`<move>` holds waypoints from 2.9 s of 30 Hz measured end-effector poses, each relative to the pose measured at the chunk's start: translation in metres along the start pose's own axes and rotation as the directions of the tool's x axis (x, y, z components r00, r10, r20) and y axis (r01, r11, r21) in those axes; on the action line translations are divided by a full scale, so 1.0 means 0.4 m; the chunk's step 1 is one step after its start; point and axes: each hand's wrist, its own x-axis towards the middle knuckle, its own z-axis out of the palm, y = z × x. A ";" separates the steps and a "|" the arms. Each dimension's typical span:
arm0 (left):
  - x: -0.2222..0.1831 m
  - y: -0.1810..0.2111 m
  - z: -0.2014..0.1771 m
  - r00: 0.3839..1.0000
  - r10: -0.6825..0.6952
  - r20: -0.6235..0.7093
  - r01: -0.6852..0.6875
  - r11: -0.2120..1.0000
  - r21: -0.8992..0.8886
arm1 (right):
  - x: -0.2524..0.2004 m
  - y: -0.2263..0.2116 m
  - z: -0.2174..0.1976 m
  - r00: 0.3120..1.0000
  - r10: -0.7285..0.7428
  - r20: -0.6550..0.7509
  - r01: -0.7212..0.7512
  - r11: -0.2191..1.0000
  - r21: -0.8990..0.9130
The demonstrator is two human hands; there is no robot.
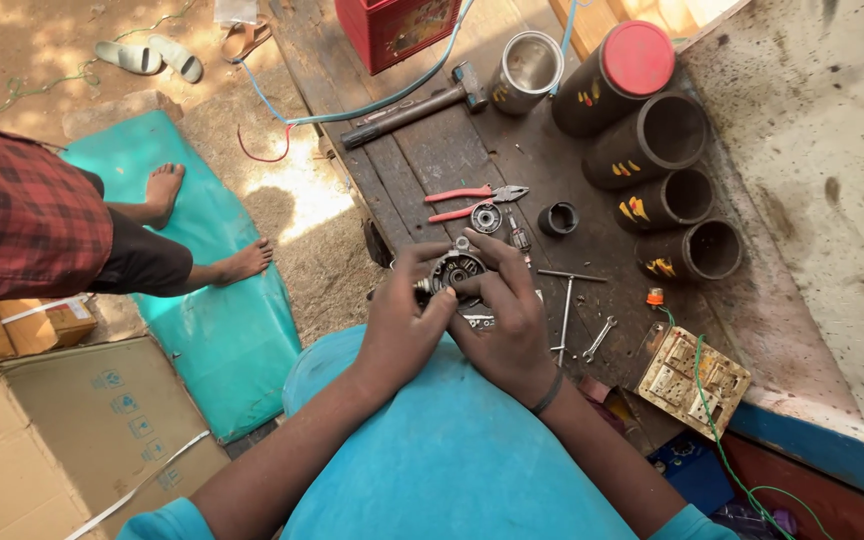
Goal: Disassembling and repairing a small motor component on a workbench.
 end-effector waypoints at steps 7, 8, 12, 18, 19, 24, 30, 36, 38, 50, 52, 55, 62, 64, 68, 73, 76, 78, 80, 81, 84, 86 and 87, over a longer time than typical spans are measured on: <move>0.000 -0.014 0.015 0.816 -0.578 -0.029 0.572 0.813 -0.110 | -0.011 0.020 0.036 0.986 0.130 -0.104 -0.127 0.991 0.033; 0.002 -0.015 0.014 0.831 -0.556 -0.032 0.556 0.831 -0.009 | -0.012 0.021 0.039 0.984 0.135 -0.112 -0.132 0.991 0.035; -0.034 -0.068 0.025 0.942 -0.336 -0.001 0.335 0.938 0.090 | -0.014 0.018 0.036 0.987 0.146 -0.069 -0.144 0.989 0.034; -0.053 -0.128 0.030 0.846 -0.532 0.034 0.530 0.847 0.042 | -0.005 0.022 0.032 0.987 0.160 0.018 -0.160 0.987 -0.008; -0.062 -0.139 0.028 0.849 -0.526 0.039 0.525 0.850 0.043 | -0.007 0.024 0.025 0.987 0.160 0.011 -0.160 0.987 -0.012; -0.046 -0.223 0.019 0.671 -0.716 0.196 0.740 0.628 -0.240 | 0.011 0.078 -0.012 0.909 0.220 0.355 -0.266 0.960 0.084; 0.067 -0.208 -0.006 0.565 -0.761 0.320 0.788 0.612 0.064 | 0.121 0.362 -0.102 0.899 0.360 0.248 -0.421 0.866 0.270; 0.175 -0.187 -0.049 0.572 -0.685 0.450 0.613 0.722 0.320 | 0.420 0.709 -0.263 0.977 0.211 0.040 -0.155 0.821 -0.550; 0.221 -0.170 -0.058 0.567 -0.665 0.486 0.591 0.739 0.322 | 0.480 0.816 -0.277 0.963 0.230 0.139 -0.090 0.763 -0.640; 0.391 -0.159 -0.085 0.517 -0.473 0.713 0.369 0.875 0.313 | 0.608 0.792 -0.297 0.689 0.599 0.408 -0.088 0.628 -0.773; 0.394 -0.168 -0.085 0.445 -0.514 0.733 0.386 0.849 0.361 | 0.595 0.773 -0.299 0.683 0.602 0.414 -0.078 0.623 -0.778; 0.412 -0.197 -0.072 0.533 -0.401 0.745 0.351 0.906 0.237 | 0.581 0.766 -0.312 0.727 0.588 0.355 -0.150 0.640 -0.753; 0.464 -0.192 -0.037 0.436 -0.475 0.765 0.392 0.865 0.313 | 0.576 0.780 -0.301 0.756 0.554 0.349 -0.141 0.659 -0.739; 0.475 -0.195 -0.028 0.425 -0.464 0.777 0.394 0.868 0.302 | 0.587 0.781 -0.297 0.700 0.612 0.369 -0.119 0.609 -0.785; 0.483 -0.205 -0.022 0.423 -0.487 0.764 0.390 0.859 0.331 | 0.595 0.811 -0.307 0.707 0.581 0.403 -0.140 0.674 -0.725; 0.472 -0.222 -0.023 0.451 -0.462 0.764 0.405 0.869 0.286 | 0.614 0.789 -0.303 0.624 0.655 0.427 -0.131 0.626 -0.769; 0.481 -0.216 -0.020 0.437 -0.492 0.753 0.407 0.855 0.322 | 0.618 0.805 -0.308 0.630 0.628 0.457 -0.143 0.672 -0.727; 0.484 -0.211 -0.019 0.413 -0.510 0.754 0.396 0.846 0.356 | 0.619 0.813 -0.315 0.608 0.645 0.463 -0.165 0.673 -0.721; 0.481 -0.210 -0.018 0.415 -0.504 0.758 0.390 0.851 0.353 | 0.621 0.821 -0.334 0.616 0.633 0.469 -0.212 0.707 -0.675; 0.481 -0.209 -0.016 0.419 -0.496 0.760 0.385 0.856 0.346 | 0.623 0.825 -0.345 0.625 0.619 0.476 -0.253 0.737 -0.627; 0.475 -0.218 -0.017 0.422 -0.497 0.758 0.383 0.855 0.348 | 0.635 0.785 -0.361 0.626 0.658 0.419 -0.344 0.715 -0.609; 0.469 -0.228 -0.017 0.439 -0.488 0.754 0.391 0.860 0.328 | 0.638 0.678 -0.358 0.728 0.598 0.335 -0.361 0.750 -0.554; 0.460 -0.232 -0.016 0.455 -0.478 0.752 0.400 0.864 0.306 | 0.634 0.624 -0.356 0.810 0.536 0.238 -0.371 0.783 -0.500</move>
